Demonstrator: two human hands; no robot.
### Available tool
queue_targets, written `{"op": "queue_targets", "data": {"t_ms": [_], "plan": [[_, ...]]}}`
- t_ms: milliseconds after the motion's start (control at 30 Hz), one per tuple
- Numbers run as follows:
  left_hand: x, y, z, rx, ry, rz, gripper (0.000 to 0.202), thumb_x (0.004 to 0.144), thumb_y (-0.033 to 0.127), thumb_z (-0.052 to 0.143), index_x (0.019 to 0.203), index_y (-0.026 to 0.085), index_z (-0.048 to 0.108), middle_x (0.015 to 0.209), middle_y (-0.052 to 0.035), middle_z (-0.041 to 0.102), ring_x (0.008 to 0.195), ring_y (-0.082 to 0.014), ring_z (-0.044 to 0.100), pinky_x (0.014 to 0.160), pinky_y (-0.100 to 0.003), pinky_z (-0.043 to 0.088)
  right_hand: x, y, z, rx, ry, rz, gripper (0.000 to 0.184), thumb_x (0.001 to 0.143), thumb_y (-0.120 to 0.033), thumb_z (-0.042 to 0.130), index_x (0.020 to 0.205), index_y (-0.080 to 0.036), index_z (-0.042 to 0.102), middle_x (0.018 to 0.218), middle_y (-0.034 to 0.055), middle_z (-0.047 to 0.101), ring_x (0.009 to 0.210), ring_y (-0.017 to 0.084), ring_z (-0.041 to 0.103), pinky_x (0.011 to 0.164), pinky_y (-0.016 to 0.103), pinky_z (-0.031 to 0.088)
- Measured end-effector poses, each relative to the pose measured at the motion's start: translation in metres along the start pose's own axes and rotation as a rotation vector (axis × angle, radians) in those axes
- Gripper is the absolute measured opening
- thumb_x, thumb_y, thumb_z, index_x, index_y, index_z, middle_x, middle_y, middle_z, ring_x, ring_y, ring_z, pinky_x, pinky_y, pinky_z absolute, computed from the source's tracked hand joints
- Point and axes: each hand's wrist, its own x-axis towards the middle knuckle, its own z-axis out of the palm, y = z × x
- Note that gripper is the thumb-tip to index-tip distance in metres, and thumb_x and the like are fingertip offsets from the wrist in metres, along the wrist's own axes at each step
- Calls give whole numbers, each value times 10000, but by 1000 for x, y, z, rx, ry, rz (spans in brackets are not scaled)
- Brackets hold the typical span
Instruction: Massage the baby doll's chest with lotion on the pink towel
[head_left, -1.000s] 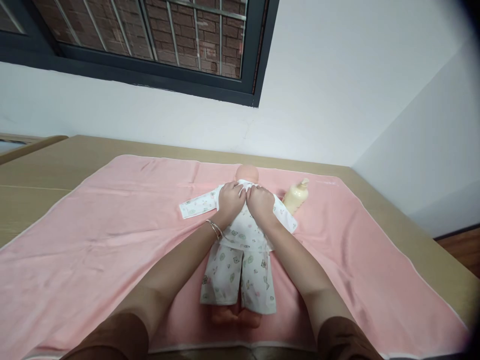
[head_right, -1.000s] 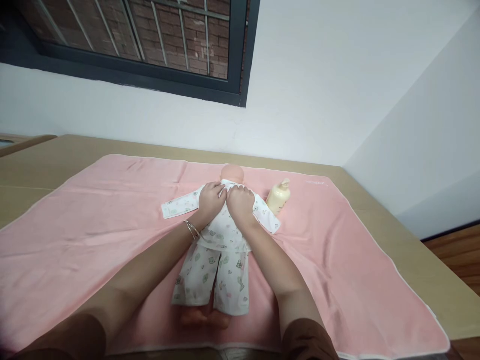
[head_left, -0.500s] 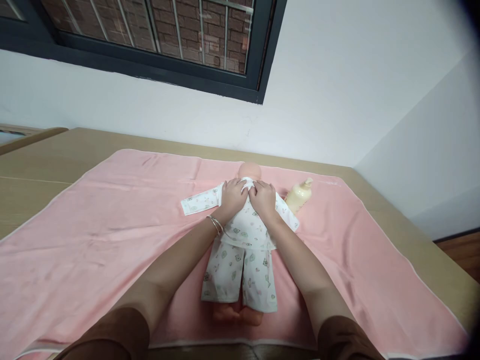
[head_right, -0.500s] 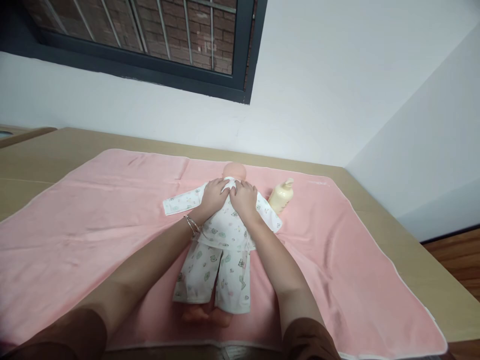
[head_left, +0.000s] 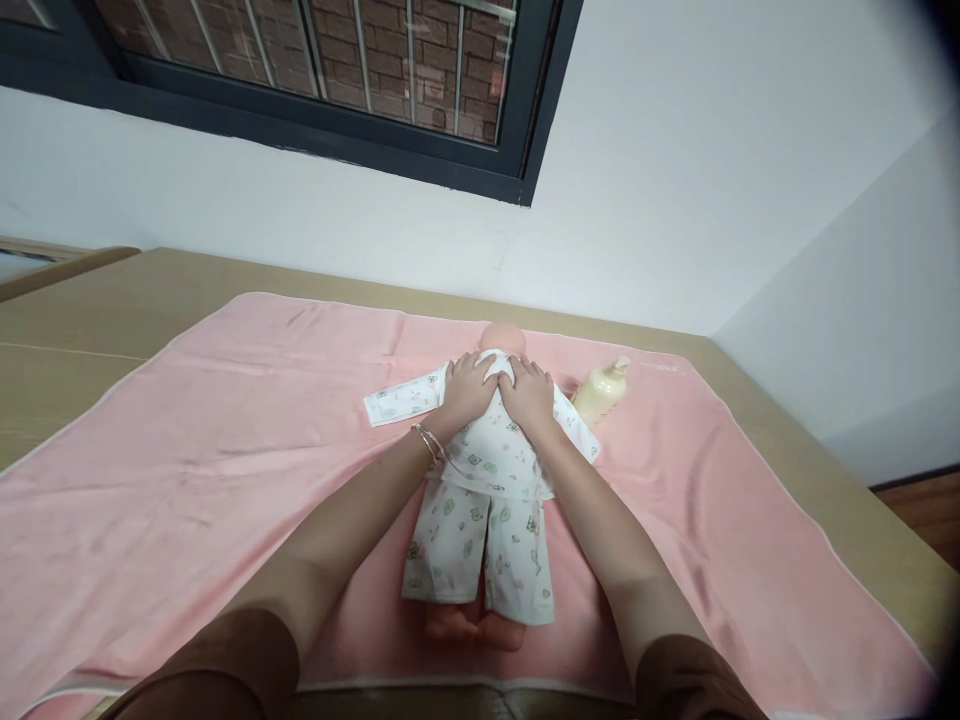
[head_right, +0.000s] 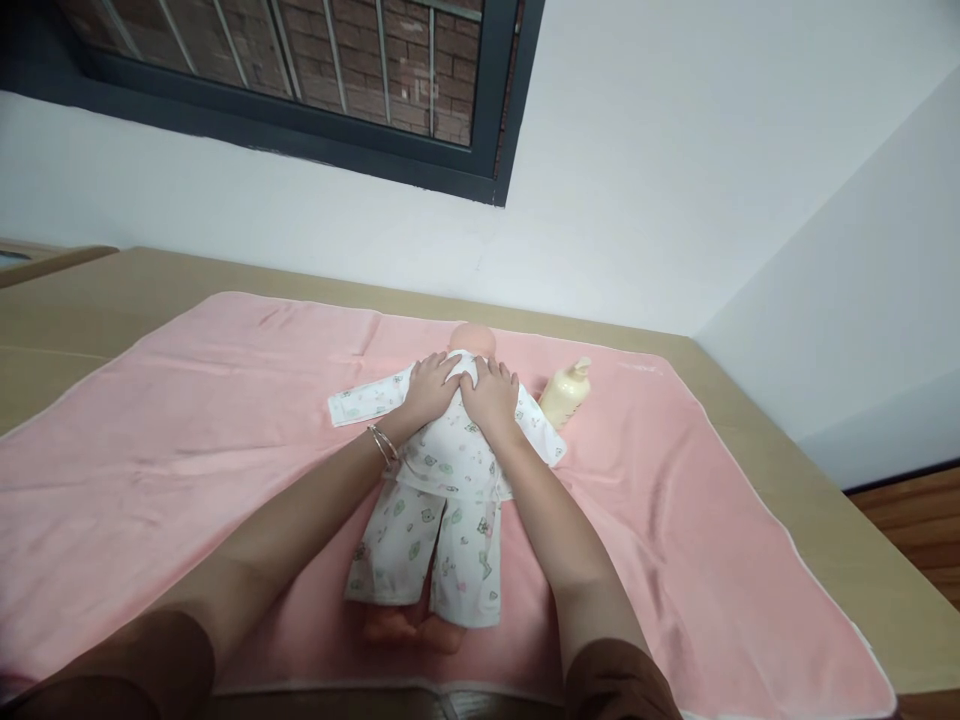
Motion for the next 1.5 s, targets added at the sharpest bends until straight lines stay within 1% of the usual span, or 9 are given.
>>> {"op": "queue_targets", "data": {"t_ms": [133,333,467,700,833,1000,1133,1333,1500], "plan": [[-5,0,2,-26,95,110,411,986,239,382,1293,245,655,1410,-57,610,1365,-233,494,1241,-477,269,-4,-2,-1,-53,54,-78,431,998,-323,360,1309,-179,623,1294,127,666,1220,278,559,1070,406,337],[-14,1,7,-65,232,43,354,965,249,419,1085,217,751,1300,-64,684,1255,-209,596,1138,-343,437,-12,1,6,-81,118,-49,439,1011,-316,318,1027,-195,740,1074,93,720,986,225,638,865,304,413],[-11,1,6,-54,213,30,368,952,247,435,1170,192,725,1324,-82,665,1278,-227,572,1168,-359,402,-10,3,7,-56,130,-109,447,1014,-308,313,1177,-204,715,1222,83,701,1112,220,621,969,300,409],[1,-5,4,-3,23,61,477,991,296,385,1434,235,550,1504,-100,514,1411,-284,430,1207,-483,308,2,5,3,-48,11,-129,533,1013,-335,334,1493,-144,467,1521,117,505,1388,298,446,1151,408,322],[-4,-5,5,-62,105,110,407,972,261,428,1300,249,669,1419,-64,597,1339,-235,504,1181,-419,353,0,6,4,-30,26,-158,502,1000,-298,345,1445,-186,548,1457,112,567,1326,268,518,1124,383,357],[-15,-1,5,-107,241,50,301,932,261,497,1041,224,776,1261,-72,688,1213,-219,588,1126,-365,426,-8,7,7,8,128,-141,451,990,-282,352,1226,-195,727,1321,96,675,1273,212,578,1136,315,336],[-13,-1,5,-87,228,32,323,925,278,513,1135,240,755,1302,-73,667,1253,-238,564,1146,-392,407,-6,7,7,28,107,-154,436,991,-284,367,1250,-196,708,1383,84,640,1317,207,545,1145,322,326],[-4,-3,6,-28,100,-15,471,958,330,468,1403,243,594,1492,-110,523,1392,-297,456,1196,-471,335,2,6,3,-6,-7,-115,515,1002,-331,374,1477,-178,503,1568,117,446,1424,292,417,1175,440,283],[-7,-4,6,-106,181,69,362,925,260,495,1190,262,742,1439,-44,589,1412,-259,437,1215,-448,324,1,9,5,6,47,-169,474,988,-298,389,1405,-195,589,1477,113,554,1352,258,505,1141,396,326]]}}
